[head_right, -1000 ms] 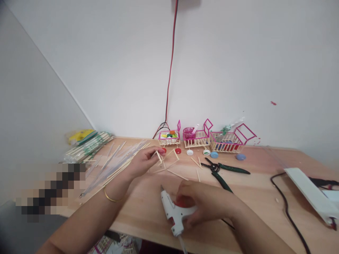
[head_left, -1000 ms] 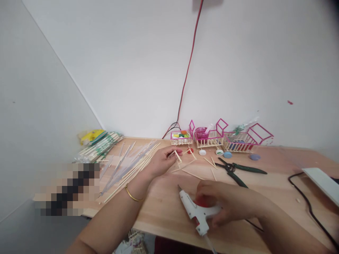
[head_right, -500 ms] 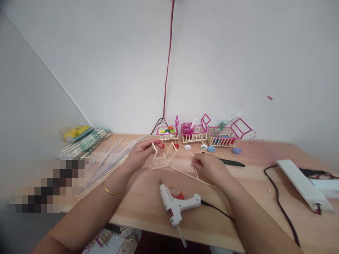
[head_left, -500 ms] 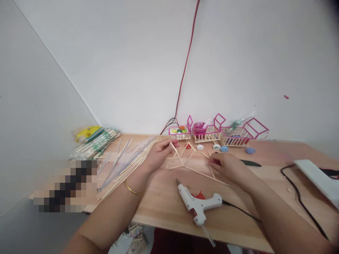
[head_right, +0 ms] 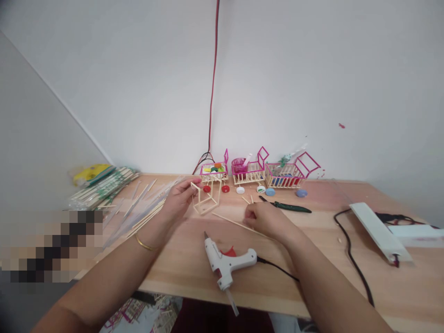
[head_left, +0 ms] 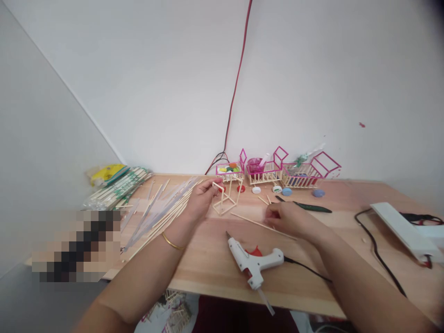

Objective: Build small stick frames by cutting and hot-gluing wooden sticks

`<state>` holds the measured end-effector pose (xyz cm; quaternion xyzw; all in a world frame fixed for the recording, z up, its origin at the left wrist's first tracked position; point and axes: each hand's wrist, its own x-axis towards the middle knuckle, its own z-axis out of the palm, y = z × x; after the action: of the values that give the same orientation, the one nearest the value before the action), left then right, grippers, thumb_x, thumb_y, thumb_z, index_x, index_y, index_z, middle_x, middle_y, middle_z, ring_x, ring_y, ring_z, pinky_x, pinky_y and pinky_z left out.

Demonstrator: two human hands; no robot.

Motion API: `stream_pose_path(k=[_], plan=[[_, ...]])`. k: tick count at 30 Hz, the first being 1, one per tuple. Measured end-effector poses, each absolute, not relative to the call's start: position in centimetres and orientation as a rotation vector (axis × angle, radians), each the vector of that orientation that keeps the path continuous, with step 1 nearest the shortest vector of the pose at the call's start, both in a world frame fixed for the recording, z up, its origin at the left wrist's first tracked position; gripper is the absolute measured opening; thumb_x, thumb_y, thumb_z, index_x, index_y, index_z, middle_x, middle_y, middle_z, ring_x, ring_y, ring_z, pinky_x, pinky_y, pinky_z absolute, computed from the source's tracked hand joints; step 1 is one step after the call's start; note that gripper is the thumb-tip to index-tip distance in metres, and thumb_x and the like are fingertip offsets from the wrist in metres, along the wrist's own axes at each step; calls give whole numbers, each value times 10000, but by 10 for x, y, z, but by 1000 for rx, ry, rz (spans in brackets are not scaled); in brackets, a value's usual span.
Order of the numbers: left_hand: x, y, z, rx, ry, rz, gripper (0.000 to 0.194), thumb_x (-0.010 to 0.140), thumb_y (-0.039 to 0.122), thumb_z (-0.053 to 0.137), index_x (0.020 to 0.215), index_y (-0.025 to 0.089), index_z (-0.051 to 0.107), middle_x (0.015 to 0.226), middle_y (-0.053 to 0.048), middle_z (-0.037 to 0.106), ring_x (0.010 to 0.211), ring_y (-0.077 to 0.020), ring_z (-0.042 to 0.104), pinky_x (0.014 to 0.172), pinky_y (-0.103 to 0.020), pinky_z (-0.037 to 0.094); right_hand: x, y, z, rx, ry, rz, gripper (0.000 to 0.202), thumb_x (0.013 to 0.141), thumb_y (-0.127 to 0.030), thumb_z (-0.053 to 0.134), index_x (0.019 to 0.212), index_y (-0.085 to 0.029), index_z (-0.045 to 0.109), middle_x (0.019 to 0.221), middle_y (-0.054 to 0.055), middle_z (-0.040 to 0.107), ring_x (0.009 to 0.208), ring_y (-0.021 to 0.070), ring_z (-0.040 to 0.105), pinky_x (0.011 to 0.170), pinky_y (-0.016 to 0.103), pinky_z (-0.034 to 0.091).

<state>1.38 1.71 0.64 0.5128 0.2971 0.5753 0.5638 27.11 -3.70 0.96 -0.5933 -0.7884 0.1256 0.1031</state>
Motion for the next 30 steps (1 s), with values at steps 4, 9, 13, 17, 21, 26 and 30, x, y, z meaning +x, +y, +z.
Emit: stream_pose_path(k=[4,9,13,17,21,26,30], plan=[[15,19,1,1197,689,1368,284,697,265,680,958,154,666,818,-26,660,654,-58,523,652,-186,393,265,-40,7,-1645,-2463,428,87,671,-197,558,597,-194,604,615,12,618,547,125,499,471,235,261],[14,22,-5,1182,684,1307,294,689,274,688,958,157,669,818,-30,656,677,-75,543,673,-207,409,278,-46,22,-1601,-2515,425,121,664,-131,498,593,-192,575,607,6,601,557,129,501,485,236,278],[13,24,-8,1200,655,1237,288,701,275,682,963,156,670,851,-54,670,771,-117,576,710,-228,406,309,-41,32,-1720,-2394,314,102,720,-193,481,642,-199,547,610,-2,592,559,135,503,501,238,300],[11,25,-9,1217,661,1153,287,695,264,691,955,143,674,858,-71,676,788,-132,581,717,-239,394,321,-31,30,-1842,-2210,144,146,751,-250,487,614,-200,487,559,-5,553,526,140,489,474,238,296],[9,28,-12,1214,628,1134,287,690,270,702,952,155,679,890,-78,679,820,-142,586,776,-266,388,300,-30,31,-1614,-2083,241,82,800,-254,470,815,-207,534,720,12,625,647,154,568,562,242,402],[-1,37,-17,1357,631,1084,374,721,307,680,1065,165,640,1007,-105,658,977,-191,566,899,-331,358,277,-33,33,-1365,-2084,182,211,858,-252,410,1000,-216,562,887,51,642,792,184,591,678,293,452],[-14,42,-10,1392,636,945,475,705,279,694,1158,189,580,1115,-118,613,1049,-205,543,917,-347,358,275,-33,32,-1265,-2118,149,212,861,-281,418,951,-204,594,900,75,635,830,199,583,711,314,456]])
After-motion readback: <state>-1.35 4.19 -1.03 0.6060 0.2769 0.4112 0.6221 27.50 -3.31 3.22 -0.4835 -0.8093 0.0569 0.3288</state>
